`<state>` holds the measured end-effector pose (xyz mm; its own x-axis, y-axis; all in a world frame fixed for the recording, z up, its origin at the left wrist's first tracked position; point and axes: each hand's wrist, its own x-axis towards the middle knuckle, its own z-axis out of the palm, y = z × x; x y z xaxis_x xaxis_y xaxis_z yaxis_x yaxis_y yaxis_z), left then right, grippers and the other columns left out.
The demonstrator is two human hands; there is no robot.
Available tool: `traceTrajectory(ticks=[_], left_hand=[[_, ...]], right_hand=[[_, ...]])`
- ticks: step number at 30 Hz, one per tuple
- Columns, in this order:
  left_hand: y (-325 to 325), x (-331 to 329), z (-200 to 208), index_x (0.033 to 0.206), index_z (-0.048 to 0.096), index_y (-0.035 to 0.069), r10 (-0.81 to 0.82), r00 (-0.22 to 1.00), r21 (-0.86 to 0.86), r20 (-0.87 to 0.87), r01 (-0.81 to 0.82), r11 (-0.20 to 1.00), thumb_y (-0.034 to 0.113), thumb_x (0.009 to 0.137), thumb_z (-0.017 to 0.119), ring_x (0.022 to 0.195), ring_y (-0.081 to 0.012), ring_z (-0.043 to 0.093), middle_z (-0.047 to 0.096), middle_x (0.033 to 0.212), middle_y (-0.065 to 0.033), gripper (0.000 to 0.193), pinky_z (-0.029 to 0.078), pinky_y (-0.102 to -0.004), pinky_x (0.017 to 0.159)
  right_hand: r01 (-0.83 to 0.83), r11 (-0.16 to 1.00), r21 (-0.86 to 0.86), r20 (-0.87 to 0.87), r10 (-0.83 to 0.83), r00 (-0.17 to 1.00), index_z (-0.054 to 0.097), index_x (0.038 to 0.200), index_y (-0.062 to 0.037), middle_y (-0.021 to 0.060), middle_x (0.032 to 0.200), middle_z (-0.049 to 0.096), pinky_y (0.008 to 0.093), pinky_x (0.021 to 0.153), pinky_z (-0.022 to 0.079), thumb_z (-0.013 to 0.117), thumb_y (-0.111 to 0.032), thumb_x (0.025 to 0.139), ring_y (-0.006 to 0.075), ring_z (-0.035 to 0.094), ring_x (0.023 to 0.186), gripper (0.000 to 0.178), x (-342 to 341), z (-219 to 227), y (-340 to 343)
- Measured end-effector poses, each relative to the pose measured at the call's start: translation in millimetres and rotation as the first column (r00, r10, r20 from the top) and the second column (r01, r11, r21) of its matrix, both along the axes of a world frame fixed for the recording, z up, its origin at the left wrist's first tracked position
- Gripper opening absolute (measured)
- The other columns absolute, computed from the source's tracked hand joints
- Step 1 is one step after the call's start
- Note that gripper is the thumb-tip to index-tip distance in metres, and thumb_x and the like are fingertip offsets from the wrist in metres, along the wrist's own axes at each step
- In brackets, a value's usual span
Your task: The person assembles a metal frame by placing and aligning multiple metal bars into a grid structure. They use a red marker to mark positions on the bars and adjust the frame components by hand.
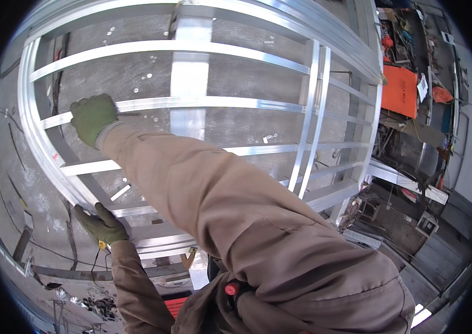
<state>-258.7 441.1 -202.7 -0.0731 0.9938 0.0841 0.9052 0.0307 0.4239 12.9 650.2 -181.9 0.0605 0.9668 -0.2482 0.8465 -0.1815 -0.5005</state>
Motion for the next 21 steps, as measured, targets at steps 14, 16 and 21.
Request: traceTrajectory(ticks=[14, 16, 21], left_hand=[[9.1, 16.5, 33.1, 0.17, 0.045, -0.002, 0.078, 0.996, -0.062, -0.031, -0.08, 0.995, 0.054, 0.103, 0.076, 0.142, -0.0515, 0.06, 0.059, 0.158, -0.0314, 0.094, 0.049, -0.0603, 0.12], [11.6, 16.9, 34.4, 0.171, 0.045, -0.002, 0.091, 0.994, -0.066, -0.056, -0.095, 0.993, 0.054, 0.102, 0.077, 0.142, -0.0508, 0.06, 0.059, 0.158, -0.0311, 0.094, 0.049, -0.0599, 0.12], [6.6, 17.2, 37.8, 0.172, 0.044, 0.0, 0.123, 0.992, -0.123, -0.036, -0.126, 0.984, 0.055, 0.097, 0.08, 0.142, -0.0522, 0.059, 0.057, 0.16, -0.0305, 0.1, 0.048, -0.0619, 0.12]], right_hand=[[-0.115, 0.993, 0.023, -0.059, 0.116, 0.991, 0.066, 0.163, -0.0173, 0.0179, 0.144, 0.08, 0.0526, 0.111, 0.06, 0.061, -0.043, 0.116, 0.0399, 0.078, 0.129, 0.054, 5.3, 33.4, 25.7], [-0.096, 0.995, 0.026, -0.072, 0.098, 0.993, 0.067, 0.162, -0.0174, 0.0177, 0.141, 0.081, 0.0518, 0.11, 0.061, 0.062, -0.04, 0.116, 0.0398, 0.078, 0.128, 0.052, -1.4, 31.8, 25.1], [-0.032, 0.999, -0.003, -0.078, 0.032, 0.996, 0.07, 0.159, -0.0176, 0.0184, 0.135, 0.083, 0.0513, 0.109, 0.061, 0.063, -0.037, 0.115, 0.0392, 0.079, 0.125, 0.049, -8.0, 26.7, 18.7]])
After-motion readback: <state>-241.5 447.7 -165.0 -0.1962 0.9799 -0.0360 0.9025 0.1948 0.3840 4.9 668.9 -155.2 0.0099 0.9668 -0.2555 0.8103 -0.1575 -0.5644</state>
